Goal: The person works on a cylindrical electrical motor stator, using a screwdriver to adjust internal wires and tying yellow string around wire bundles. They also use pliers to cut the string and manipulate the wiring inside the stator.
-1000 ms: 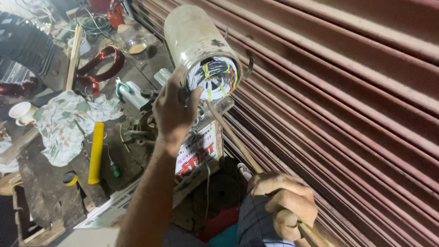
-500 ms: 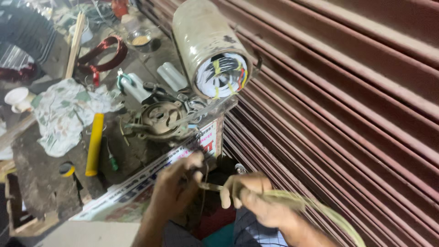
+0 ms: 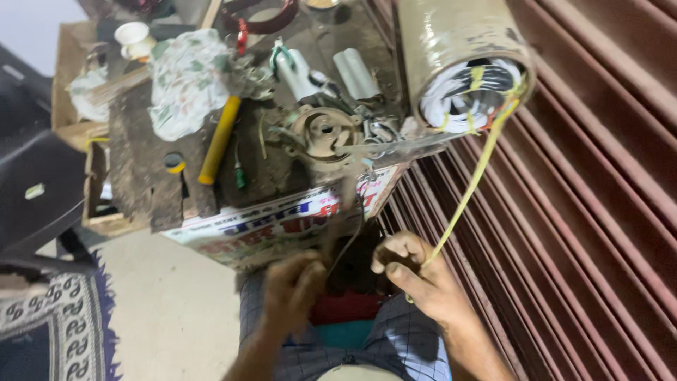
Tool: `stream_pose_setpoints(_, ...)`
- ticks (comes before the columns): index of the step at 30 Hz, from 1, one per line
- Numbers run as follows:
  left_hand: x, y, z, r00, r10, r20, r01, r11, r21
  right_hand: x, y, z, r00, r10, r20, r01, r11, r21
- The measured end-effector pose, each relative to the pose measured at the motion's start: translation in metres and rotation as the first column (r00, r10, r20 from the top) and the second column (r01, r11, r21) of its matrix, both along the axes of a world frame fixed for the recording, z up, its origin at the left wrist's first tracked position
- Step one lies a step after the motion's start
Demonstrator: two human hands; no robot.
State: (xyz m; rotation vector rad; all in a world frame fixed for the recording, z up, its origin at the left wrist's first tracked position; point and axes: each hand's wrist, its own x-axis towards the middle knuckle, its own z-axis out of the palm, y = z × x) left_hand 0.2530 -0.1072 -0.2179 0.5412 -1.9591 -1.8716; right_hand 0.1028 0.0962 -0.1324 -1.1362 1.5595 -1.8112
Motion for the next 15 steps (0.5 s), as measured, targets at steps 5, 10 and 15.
stream_pose_setpoints(5,-0.041,-0.092,0.038,0.897,0.378,-0.229,-0.428,0.873,-0.234,0.008,0.021,-0.034,0.953,-0.234,0.192,0.179,0.948,0.264)
stream_pose_setpoints(10,-0.097,-0.168,0.063,0.906,0.354,-0.234,-0.424,0.729,-0.537,0.016,0.053,-0.072,0.923,-0.347,0.163,0.254,0.872,0.419)
stream_pose_setpoints(15,-0.140,-0.195,0.087,0.909,0.398,-0.125,-0.398,0.737,-0.547,0.026,0.066,-0.097,0.958,-0.274,0.084,0.237,0.922,0.305)
